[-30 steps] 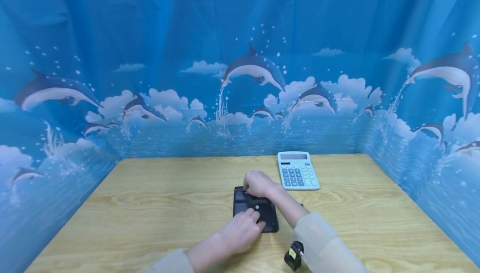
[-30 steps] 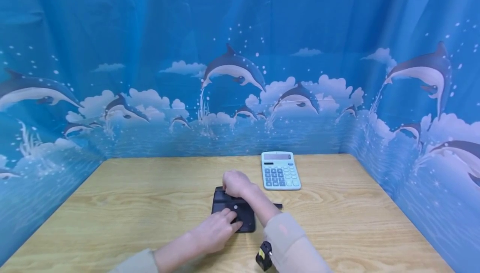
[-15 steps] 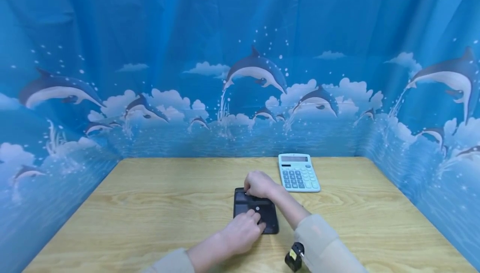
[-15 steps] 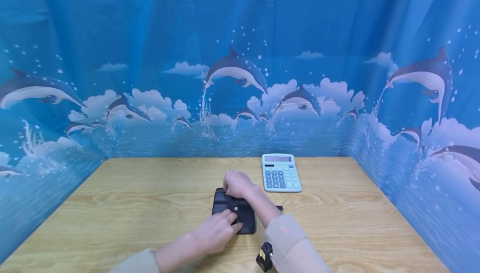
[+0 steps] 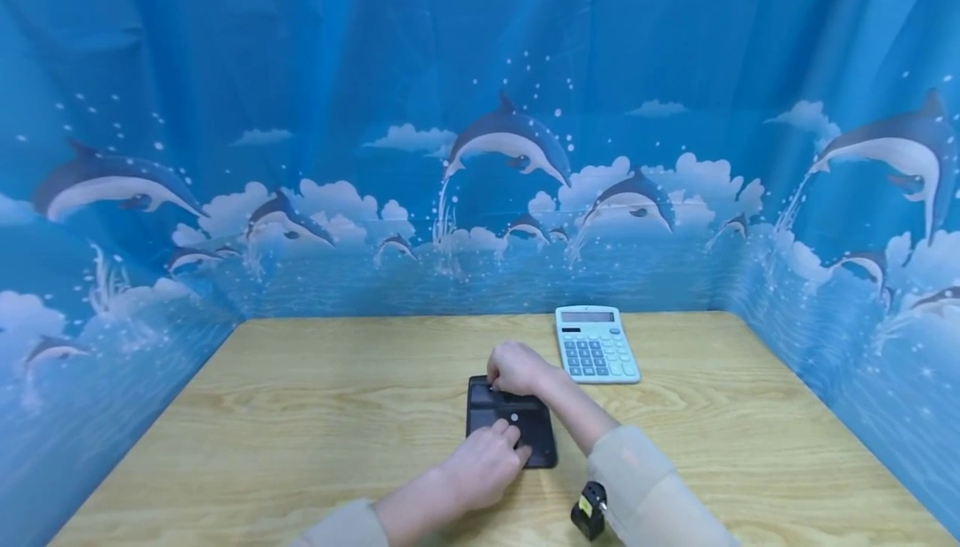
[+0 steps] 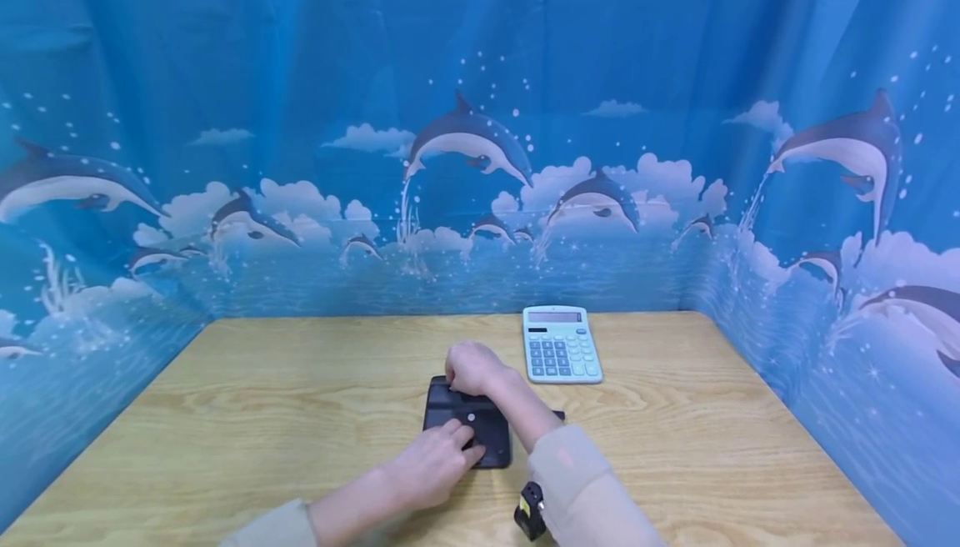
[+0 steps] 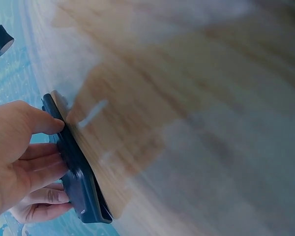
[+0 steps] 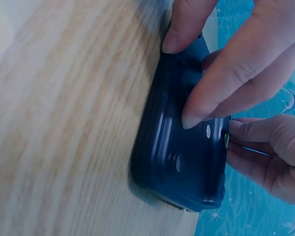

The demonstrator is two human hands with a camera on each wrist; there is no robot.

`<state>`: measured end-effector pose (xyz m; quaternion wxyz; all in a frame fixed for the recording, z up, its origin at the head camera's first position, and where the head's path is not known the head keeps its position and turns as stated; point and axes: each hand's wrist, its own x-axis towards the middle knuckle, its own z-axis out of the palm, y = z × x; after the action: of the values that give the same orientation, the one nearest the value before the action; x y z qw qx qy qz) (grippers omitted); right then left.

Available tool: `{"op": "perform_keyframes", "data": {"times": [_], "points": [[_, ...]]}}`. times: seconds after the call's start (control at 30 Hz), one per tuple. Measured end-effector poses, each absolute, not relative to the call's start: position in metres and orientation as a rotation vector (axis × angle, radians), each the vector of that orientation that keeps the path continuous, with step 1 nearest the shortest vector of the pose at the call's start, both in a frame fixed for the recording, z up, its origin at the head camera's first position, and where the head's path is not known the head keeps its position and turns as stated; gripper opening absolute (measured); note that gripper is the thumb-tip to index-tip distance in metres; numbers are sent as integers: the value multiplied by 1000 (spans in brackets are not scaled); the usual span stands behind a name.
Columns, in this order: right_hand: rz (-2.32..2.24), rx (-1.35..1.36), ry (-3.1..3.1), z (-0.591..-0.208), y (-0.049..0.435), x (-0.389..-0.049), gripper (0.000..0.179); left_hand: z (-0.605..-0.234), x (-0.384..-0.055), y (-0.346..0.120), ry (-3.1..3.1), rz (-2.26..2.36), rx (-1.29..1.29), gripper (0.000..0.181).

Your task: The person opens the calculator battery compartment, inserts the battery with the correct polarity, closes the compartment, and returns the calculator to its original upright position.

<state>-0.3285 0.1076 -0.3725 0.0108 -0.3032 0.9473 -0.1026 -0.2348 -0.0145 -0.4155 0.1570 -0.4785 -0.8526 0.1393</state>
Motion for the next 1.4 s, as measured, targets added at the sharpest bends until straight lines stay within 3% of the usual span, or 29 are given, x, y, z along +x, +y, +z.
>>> {"op": "perform_keyframes", "data": {"times": [0.97, 1.4], "points": [[-289, -869, 2948, -371, 102, -335, 6, -416, -235, -16, -2377, 413, -1354, 31], [-296, -962, 2875, -368, 108, -337, 10, -415, -234, -14, -2401, 419, -1350, 30]]}}
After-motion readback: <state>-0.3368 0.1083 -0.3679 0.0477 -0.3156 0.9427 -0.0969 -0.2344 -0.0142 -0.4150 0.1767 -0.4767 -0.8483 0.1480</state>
